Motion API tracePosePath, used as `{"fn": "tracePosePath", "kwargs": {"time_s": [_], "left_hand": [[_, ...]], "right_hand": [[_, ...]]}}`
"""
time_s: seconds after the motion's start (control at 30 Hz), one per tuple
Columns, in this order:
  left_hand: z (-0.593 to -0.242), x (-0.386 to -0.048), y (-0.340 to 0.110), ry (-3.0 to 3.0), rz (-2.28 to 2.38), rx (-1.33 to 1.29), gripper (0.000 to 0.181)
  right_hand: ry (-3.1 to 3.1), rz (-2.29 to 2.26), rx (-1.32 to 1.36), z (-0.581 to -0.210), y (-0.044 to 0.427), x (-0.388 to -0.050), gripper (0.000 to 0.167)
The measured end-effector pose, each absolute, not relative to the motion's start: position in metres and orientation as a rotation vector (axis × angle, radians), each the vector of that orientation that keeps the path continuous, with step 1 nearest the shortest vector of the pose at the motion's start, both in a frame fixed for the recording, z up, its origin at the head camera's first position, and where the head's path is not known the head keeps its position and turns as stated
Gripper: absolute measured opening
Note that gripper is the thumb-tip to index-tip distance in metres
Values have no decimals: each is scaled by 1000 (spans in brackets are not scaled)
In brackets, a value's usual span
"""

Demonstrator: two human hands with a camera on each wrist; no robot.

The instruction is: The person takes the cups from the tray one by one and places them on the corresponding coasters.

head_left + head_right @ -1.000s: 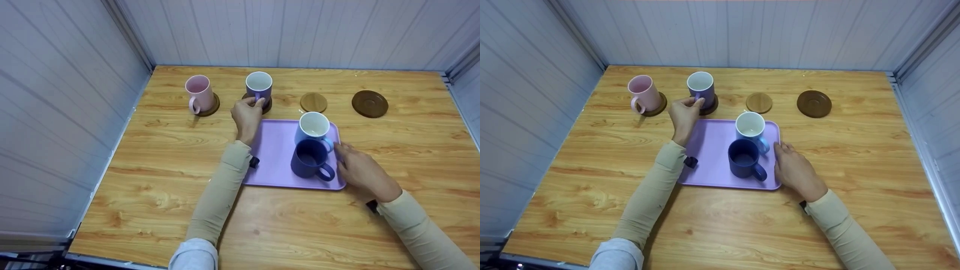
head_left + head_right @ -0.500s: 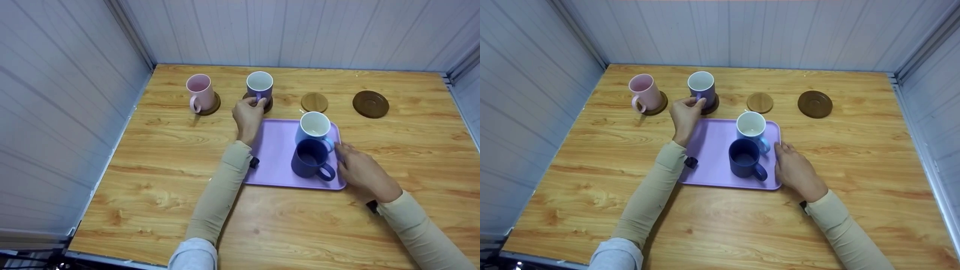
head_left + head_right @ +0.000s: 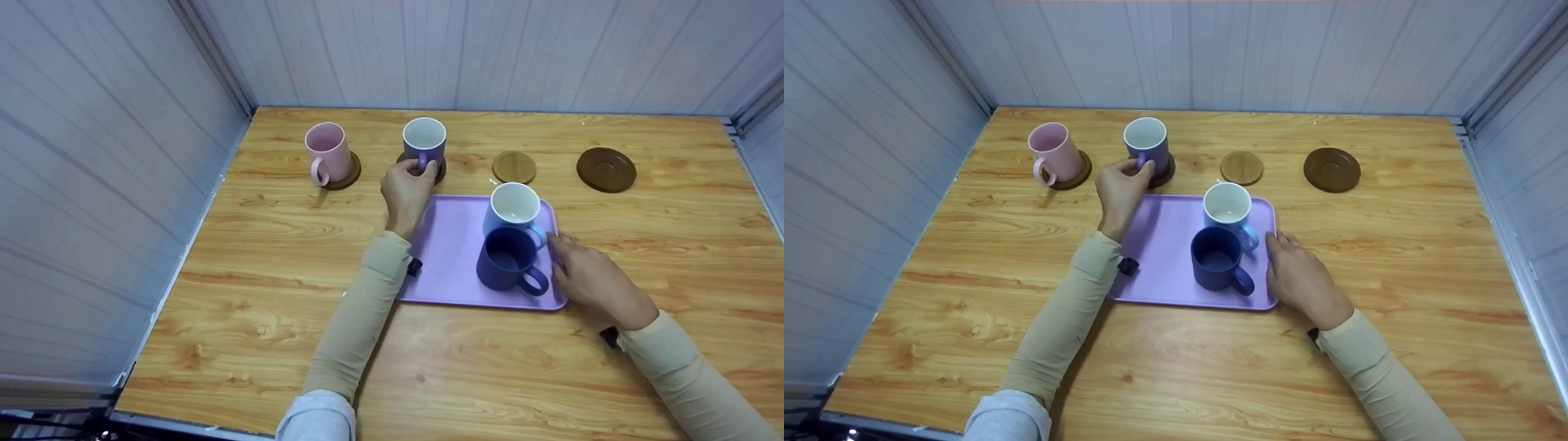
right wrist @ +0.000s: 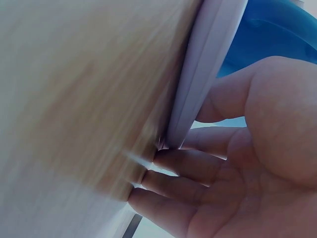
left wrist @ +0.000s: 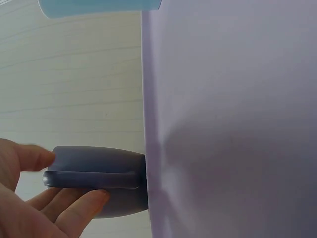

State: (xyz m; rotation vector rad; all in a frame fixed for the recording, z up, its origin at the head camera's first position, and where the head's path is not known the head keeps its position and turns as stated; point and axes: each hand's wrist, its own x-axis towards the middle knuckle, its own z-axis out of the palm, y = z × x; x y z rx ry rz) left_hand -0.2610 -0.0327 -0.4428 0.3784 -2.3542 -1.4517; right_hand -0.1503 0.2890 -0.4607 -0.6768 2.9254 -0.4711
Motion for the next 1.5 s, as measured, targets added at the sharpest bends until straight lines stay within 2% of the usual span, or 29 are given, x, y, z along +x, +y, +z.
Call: {"fn": "tracePosePath", "kwargs": {"time_s": [0.2, 0.43, 0.73, 0.9, 1.27, 1.5], "left_hand": [[-436, -255, -39, -2420, -1427, 384, 34], [-410, -241, -45, -2446, -1365, 271, 43], [-388, -223, -50, -2478, -1217, 148, 42], [-386, -217, -52, -2453, -1181, 49, 35], [-395, -197, -55, -2469, -1120, -165, 34], [-405, -183, -60, -2679, -903, -306, 32]], "right_hand": [[2908, -465, -661, -463, 289, -152, 56], [2891, -466, -622, -461, 289, -152, 57], [2954, -477, -695, -463, 289, -151, 54], [2939, -475, -682, -462, 290, -151, 55], [2918, -484, -662, -460, 289, -149, 55], [2919, -474, -647, -460, 290, -147, 55]]}}
